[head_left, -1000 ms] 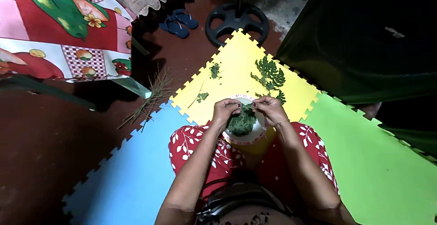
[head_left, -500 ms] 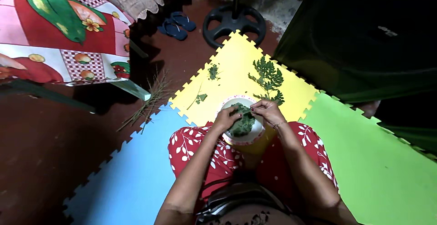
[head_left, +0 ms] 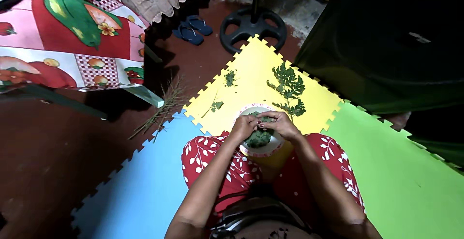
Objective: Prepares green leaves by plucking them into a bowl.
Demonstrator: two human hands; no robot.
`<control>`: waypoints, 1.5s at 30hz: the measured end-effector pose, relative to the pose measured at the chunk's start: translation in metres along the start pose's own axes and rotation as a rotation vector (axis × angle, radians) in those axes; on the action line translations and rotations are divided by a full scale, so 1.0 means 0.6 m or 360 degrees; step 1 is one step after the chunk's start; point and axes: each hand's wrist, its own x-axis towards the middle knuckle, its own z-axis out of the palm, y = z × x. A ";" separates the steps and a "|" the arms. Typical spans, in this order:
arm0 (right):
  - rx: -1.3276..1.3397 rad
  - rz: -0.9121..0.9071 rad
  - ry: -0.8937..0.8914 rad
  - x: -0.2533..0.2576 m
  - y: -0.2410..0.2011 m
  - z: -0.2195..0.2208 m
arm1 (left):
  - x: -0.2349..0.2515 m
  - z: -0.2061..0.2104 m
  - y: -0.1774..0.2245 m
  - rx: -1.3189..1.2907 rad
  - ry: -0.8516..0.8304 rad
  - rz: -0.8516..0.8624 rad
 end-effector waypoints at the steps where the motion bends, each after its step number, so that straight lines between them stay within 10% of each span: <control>1: -0.0009 -0.0010 0.0004 0.002 0.000 0.003 | 0.000 0.000 -0.002 -0.0026 0.0007 0.0004; 14: 0.0419 0.0157 0.0307 0.011 0.036 -0.043 | 0.010 -0.044 -0.021 -0.0239 0.0151 -0.0091; 21: 0.0444 0.0250 0.0398 0.038 0.071 -0.079 | 0.177 -0.127 -0.062 0.0298 0.0493 -0.0120; 29: 0.0178 0.0414 0.0439 0.055 0.083 -0.098 | 0.349 -0.128 -0.078 0.1000 0.0234 -0.0624; 45: 0.0632 0.0100 0.0602 0.031 0.072 -0.038 | 0.099 0.056 0.025 0.0073 0.0073 0.0297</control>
